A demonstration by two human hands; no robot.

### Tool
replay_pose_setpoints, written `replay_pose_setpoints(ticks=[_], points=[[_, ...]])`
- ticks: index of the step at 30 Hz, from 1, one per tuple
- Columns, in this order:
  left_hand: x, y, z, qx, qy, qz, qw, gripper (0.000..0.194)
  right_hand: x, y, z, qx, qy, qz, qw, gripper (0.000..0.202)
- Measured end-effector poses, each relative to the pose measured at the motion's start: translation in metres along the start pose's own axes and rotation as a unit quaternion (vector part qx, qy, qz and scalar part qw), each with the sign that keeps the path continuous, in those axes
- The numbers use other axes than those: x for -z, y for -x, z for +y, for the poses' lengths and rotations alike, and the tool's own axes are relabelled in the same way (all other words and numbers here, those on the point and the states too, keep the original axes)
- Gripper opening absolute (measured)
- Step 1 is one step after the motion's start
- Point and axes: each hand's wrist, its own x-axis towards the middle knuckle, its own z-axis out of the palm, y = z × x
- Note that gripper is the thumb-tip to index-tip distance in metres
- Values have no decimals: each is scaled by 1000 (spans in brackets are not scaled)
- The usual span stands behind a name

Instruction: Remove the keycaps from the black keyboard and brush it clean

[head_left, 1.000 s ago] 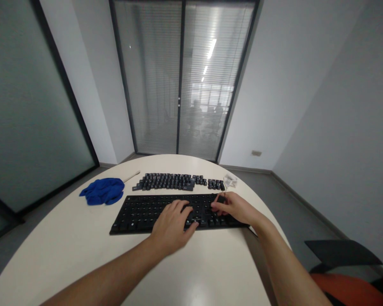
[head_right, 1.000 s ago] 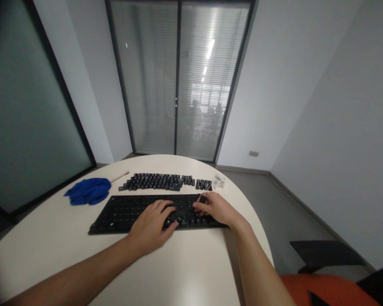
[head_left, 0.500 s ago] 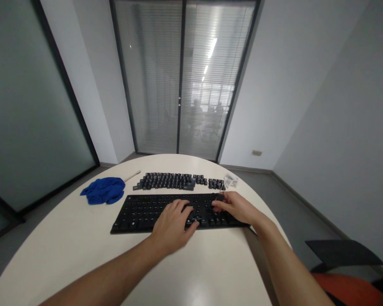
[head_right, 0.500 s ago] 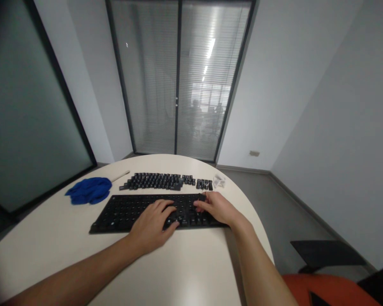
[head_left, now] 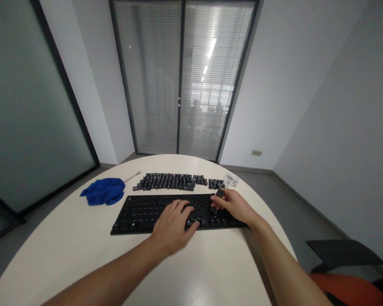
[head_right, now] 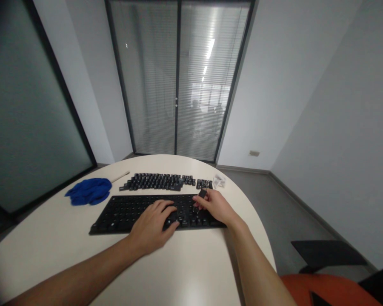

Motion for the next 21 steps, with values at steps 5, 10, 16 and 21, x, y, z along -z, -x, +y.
replay_pose_setpoints(ticks=[5,10,16,21], points=[[2,-3,1,31,51,20,998,28,-28,-3,-20,58,-56,45,996,33],[-1,-5,-3,103,97,34,989,25,-56,-1,-34,91,-93,41,991,33],[-3,-6,-7,147,164,42,975,16,-60,2,-39,104,-81,28,991,31],[0,-8,-8,154,219,51,962,21,-58,3,-40,99,-66,14,993,28]])
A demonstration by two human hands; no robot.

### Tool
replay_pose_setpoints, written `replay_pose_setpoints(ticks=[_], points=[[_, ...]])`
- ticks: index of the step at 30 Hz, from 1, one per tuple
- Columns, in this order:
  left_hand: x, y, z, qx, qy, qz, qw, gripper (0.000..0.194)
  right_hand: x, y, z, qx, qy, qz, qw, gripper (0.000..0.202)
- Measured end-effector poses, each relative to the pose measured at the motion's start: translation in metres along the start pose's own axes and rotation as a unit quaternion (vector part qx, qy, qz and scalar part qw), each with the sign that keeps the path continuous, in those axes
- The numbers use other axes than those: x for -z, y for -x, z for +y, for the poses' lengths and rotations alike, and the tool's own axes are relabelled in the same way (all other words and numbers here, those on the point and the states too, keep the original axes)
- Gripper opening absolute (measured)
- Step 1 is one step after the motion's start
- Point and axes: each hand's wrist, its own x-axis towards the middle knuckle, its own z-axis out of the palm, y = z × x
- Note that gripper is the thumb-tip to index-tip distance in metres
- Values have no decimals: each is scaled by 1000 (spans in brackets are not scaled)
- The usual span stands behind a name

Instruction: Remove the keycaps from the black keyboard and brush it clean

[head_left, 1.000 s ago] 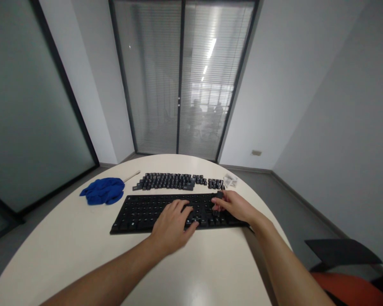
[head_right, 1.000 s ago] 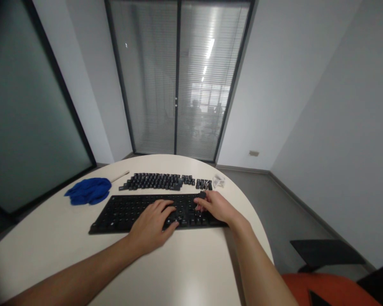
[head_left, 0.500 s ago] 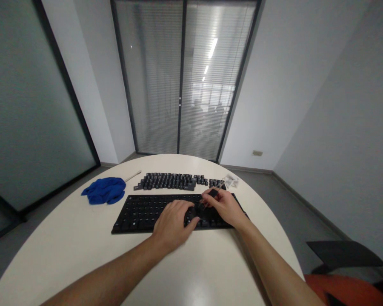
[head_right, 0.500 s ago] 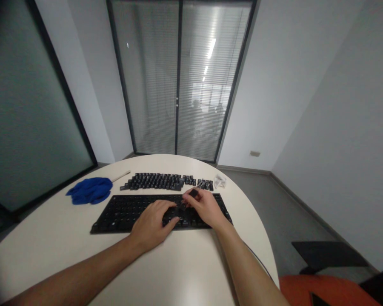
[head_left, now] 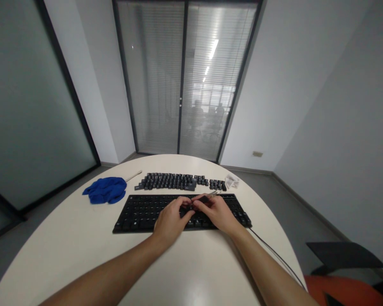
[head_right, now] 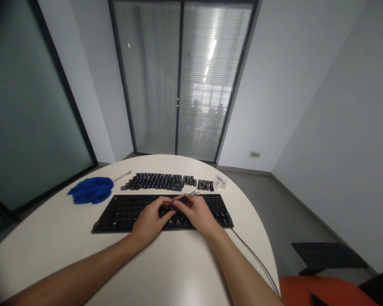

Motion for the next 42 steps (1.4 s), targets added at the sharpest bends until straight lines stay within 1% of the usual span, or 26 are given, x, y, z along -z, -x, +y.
replay_pose_setpoints(ticks=[4,10,13,18,24,32,37,42], points=[[0,-1,-3,-10,14,-3,1000,24,0,0,-1,6,2,-1,1000,27],[0,0,-4,-15,0,-5,1000,24,-1,1,0,-11,-10,-10,1000,31],[-1,2,-3,-25,-9,-8,1000,24,-3,0,2,-9,-37,-9,999,31],[-1,4,-4,-56,-22,-19,998,26,-6,-1,5,-31,-75,-1,997,33],[-1,4,-4,-70,-49,-11,996,22,-3,-2,7,-37,-58,8,998,36],[0,4,-4,-84,-61,-6,995,21,1,-2,10,-65,-54,-4,996,41],[2,4,0,-120,-60,-7,991,21,1,-2,9,-57,-72,-7,996,41],[3,4,0,-130,-56,-1,990,20,1,-2,8,-64,-100,-13,993,41]])
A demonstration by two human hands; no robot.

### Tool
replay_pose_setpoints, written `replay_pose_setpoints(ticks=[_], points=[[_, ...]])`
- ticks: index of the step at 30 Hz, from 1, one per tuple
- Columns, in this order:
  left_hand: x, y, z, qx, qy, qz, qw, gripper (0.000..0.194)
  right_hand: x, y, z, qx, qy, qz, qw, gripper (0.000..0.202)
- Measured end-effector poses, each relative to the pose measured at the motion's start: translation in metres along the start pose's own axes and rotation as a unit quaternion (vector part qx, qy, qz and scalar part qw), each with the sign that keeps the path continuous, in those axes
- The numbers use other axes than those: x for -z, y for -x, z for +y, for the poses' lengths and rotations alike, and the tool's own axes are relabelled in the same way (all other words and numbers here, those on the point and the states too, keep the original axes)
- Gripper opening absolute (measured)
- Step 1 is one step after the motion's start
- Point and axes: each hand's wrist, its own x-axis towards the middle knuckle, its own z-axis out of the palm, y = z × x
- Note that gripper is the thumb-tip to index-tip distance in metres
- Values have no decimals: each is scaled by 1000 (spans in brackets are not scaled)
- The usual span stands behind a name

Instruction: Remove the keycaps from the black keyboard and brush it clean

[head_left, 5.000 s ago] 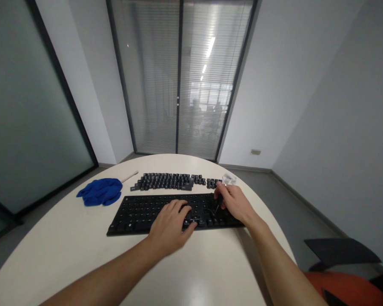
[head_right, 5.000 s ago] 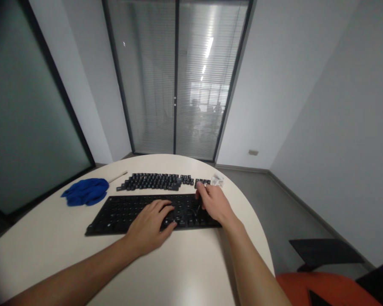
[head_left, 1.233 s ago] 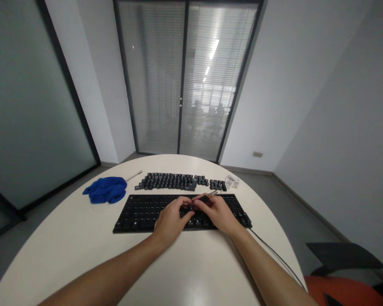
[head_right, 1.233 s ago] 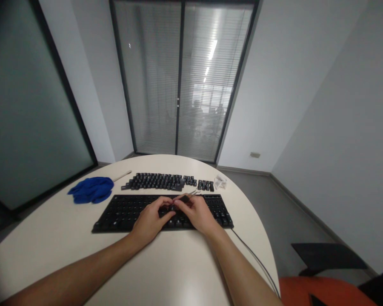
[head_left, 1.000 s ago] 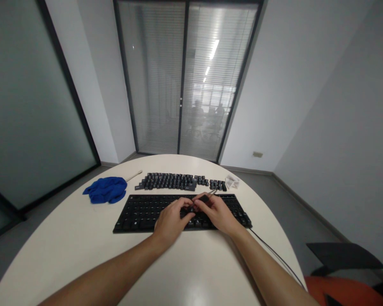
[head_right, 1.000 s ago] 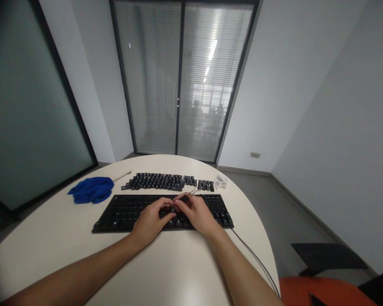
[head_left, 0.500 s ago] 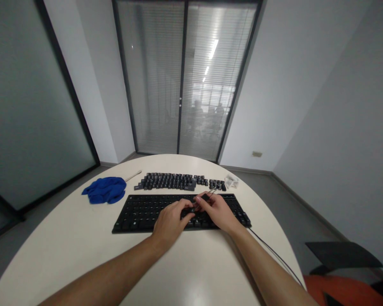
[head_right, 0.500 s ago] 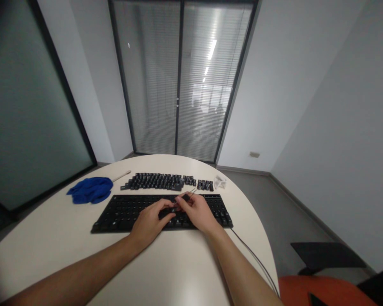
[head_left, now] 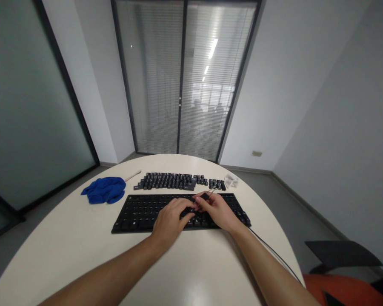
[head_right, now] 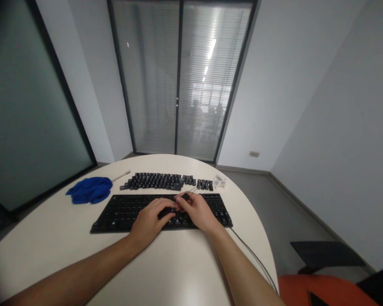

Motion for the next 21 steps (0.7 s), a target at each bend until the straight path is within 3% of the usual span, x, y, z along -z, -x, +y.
replay_pose_setpoints(ticks=[8,13,21], points=[[-1,0,1,-13,-14,-1,1000,12,-1,0,2,26,17,-4,1000,37],[-1,0,-1,26,-18,13,999,13,5,1,1,54,95,32,993,34],[-3,0,-3,105,0,29,994,20,12,6,-8,117,199,1,973,26]])
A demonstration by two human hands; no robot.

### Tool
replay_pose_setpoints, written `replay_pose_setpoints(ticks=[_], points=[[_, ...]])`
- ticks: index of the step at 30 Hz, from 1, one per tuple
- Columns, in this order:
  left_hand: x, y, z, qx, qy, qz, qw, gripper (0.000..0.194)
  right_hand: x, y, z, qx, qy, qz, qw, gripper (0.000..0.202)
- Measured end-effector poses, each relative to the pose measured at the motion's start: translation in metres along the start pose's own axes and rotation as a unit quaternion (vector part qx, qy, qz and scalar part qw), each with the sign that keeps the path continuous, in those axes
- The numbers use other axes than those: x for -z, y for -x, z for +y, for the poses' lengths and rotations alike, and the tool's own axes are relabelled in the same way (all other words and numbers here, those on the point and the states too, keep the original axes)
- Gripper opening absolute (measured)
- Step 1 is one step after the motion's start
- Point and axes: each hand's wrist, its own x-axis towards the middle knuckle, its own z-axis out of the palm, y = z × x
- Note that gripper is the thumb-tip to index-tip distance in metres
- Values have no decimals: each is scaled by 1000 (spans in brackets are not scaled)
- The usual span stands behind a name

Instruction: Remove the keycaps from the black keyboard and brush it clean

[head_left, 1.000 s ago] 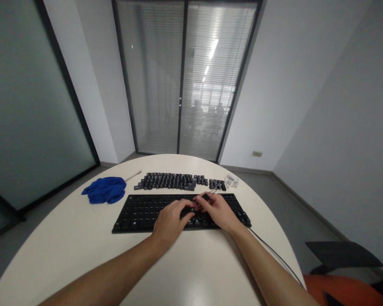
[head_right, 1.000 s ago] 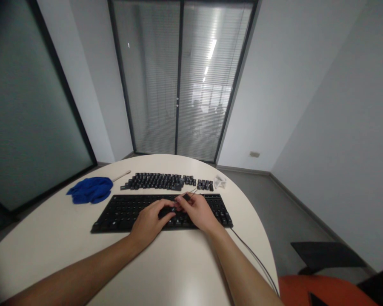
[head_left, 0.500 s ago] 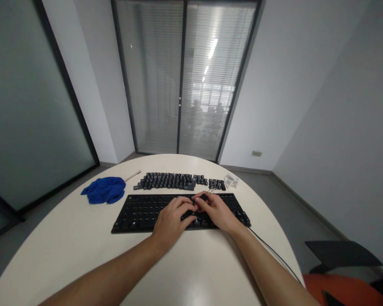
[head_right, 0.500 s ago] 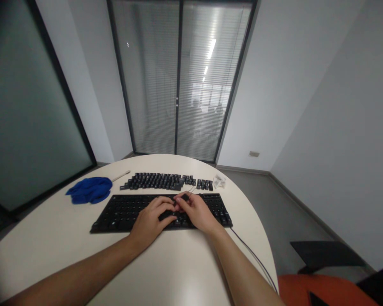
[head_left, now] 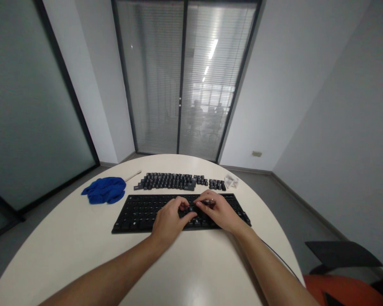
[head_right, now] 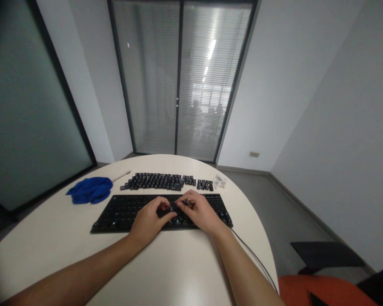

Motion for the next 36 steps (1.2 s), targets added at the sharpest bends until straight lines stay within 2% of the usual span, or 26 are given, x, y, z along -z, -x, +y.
replay_pose_setpoints(ticks=[6,18,25,32,36], points=[[2,0,2,14,2,-4,1000,18,2,1,0,40,-18,-45,998,22],[1,1,-1,6,12,-8,1000,20,2,2,1,33,10,-85,996,23],[1,0,-2,-6,10,-12,1000,15,2,1,-9,44,50,-60,996,15],[0,0,-3,-5,10,-5,1000,15,0,2,-3,46,40,-41,997,18],[0,0,-1,-6,-3,-6,1000,14,-2,1,-3,60,71,-43,995,18]])
